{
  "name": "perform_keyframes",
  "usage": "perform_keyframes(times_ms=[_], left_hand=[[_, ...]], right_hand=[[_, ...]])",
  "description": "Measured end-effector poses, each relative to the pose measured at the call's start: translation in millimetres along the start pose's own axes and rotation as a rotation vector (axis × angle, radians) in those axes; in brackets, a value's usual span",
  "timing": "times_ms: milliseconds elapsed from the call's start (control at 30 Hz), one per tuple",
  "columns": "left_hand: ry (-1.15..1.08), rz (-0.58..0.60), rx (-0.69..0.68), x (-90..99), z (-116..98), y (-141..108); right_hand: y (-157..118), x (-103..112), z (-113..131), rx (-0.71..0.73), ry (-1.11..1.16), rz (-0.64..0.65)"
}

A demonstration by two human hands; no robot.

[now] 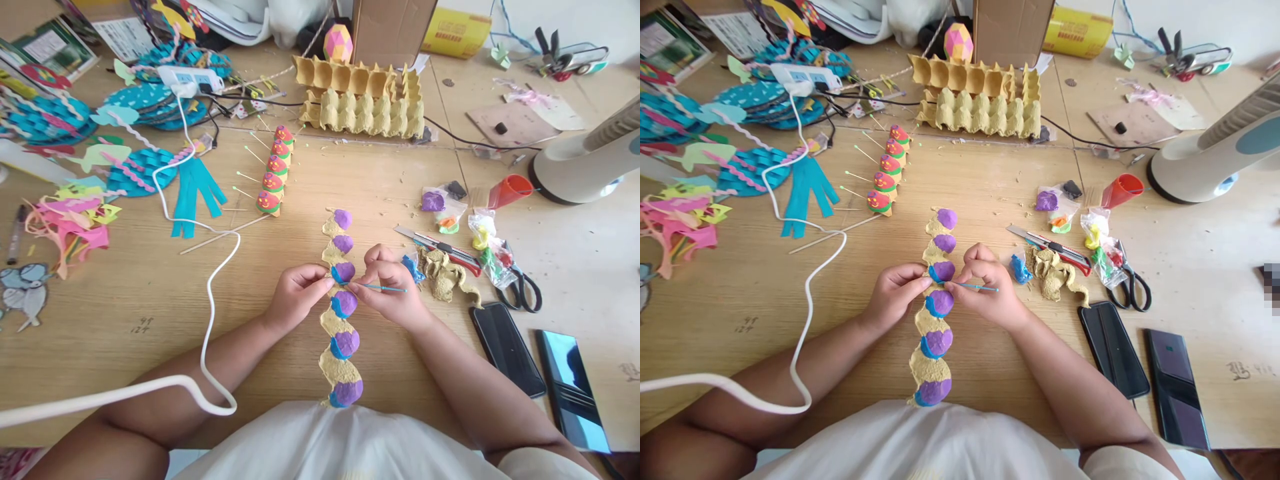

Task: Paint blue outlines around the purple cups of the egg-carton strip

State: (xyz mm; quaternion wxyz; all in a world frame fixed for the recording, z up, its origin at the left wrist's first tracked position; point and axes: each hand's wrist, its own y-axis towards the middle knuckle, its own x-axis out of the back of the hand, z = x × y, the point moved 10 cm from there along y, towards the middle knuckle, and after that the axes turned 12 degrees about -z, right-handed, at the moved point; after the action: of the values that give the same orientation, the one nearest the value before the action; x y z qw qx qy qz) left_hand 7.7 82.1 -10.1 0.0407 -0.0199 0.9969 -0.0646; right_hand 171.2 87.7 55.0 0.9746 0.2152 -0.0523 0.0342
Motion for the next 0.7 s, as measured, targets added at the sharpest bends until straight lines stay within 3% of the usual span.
perform_keyframes(times_ms=[700], left_hand=[[0.059, -0.018, 0.008, -0.8, -4.2, -1.6]], right_hand=[[-0.9, -0.3, 5.2, 0.020, -0.045, 0.023]])
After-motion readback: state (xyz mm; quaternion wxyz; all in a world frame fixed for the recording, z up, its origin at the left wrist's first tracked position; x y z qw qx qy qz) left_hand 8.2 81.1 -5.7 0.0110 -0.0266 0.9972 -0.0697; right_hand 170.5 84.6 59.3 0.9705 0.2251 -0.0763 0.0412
